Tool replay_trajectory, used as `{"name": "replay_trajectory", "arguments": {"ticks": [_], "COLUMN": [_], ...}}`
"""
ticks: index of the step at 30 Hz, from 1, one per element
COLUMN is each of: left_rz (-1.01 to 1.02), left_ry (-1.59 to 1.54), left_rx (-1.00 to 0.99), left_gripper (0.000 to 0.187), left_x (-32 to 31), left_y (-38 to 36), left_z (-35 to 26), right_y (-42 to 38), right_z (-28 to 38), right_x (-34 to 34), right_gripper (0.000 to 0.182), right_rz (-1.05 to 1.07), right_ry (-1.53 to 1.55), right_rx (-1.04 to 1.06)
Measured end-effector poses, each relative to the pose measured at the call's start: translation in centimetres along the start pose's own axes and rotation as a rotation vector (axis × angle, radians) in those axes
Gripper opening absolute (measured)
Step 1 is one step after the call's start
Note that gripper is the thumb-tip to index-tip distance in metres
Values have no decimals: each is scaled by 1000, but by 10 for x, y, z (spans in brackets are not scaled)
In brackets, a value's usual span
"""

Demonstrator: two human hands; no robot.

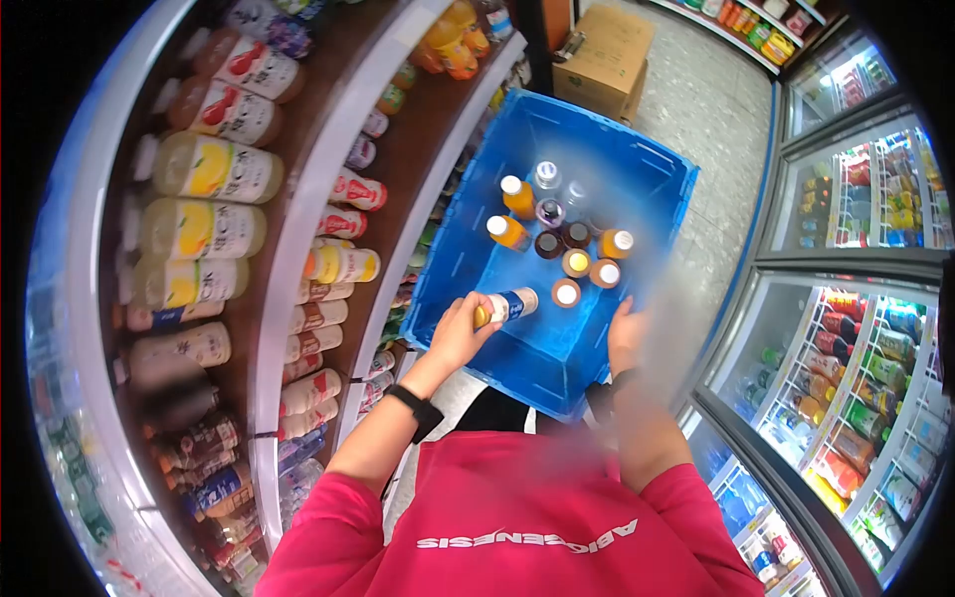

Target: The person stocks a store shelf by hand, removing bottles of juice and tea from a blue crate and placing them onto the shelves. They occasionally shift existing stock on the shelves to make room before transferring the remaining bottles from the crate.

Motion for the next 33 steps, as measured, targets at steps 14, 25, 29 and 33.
{"name": "replay_trajectory", "arguments": {"ticks": [14, 25, 29, 33], "left_rz": [-1153, -1392, -1376, -1381], "left_ry": [195, 649, 612, 448], "left_rx": [-198, -14, 34, 45], "left_gripper": [15, 34, 42, 53], "left_x": [316, 370, 382, 400], "left_y": [-264, -278, -262, -254], "left_z": [-112, -96, -80, -57], "right_y": [0, 4, 0, 0], "right_z": [1, -8, 2, 4], "right_x": [0, -9, 1, 2], "right_gripper": [47, 47, 46, 45], "right_rz": [140, 142, 151, 150], "right_ry": [25, 36, 26, 21], "right_rx": [-62, -78, -81, -79]}}
Point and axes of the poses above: each hand's wrist, its own y-axis towards the middle knuckle, its own x-axis out of the back of the hand, z = x × y, the point moved 9 cm from there along y, towards the middle knuckle, and after that the axes turned 2 degrees about -x, right-handed, at the moved point
